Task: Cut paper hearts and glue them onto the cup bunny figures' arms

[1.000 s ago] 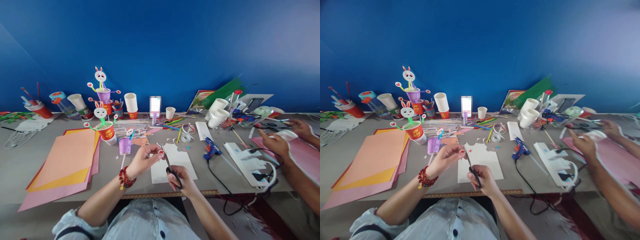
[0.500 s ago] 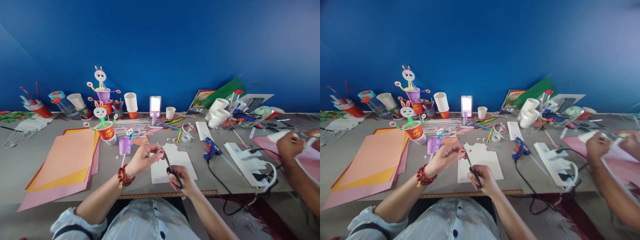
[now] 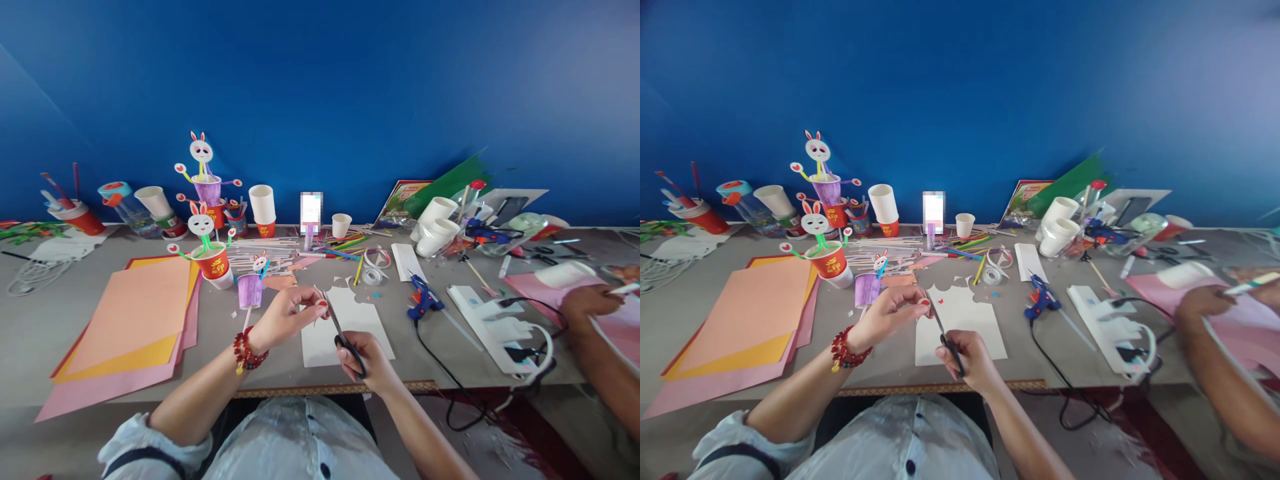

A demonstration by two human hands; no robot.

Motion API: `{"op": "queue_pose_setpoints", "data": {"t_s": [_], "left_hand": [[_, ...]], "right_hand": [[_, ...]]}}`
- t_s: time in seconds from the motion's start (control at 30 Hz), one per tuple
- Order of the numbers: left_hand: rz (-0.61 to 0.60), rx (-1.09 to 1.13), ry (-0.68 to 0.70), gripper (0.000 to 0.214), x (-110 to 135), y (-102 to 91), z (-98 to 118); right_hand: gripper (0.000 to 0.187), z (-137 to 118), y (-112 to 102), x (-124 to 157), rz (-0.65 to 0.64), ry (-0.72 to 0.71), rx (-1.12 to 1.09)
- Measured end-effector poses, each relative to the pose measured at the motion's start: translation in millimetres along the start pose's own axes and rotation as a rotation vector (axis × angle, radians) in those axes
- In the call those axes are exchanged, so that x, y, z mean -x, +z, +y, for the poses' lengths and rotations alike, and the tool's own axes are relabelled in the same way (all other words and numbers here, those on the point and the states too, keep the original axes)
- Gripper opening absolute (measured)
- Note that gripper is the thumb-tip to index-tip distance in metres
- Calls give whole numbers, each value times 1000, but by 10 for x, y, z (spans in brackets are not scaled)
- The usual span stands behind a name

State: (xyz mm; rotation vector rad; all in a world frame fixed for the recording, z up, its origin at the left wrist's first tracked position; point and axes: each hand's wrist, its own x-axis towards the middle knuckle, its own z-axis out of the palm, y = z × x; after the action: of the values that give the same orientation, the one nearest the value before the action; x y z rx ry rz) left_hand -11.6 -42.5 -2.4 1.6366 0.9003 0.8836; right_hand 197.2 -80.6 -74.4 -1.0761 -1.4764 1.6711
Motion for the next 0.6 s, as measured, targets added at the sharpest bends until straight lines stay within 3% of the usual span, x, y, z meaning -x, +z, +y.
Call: {"op": "queue_pose_setpoints", "data": {"t_s": [0.6], "left_hand": [[-30,-12,-27,23,6,-47,34]], "right_hand": [[60,21,-23,0,27,38,36]]}}
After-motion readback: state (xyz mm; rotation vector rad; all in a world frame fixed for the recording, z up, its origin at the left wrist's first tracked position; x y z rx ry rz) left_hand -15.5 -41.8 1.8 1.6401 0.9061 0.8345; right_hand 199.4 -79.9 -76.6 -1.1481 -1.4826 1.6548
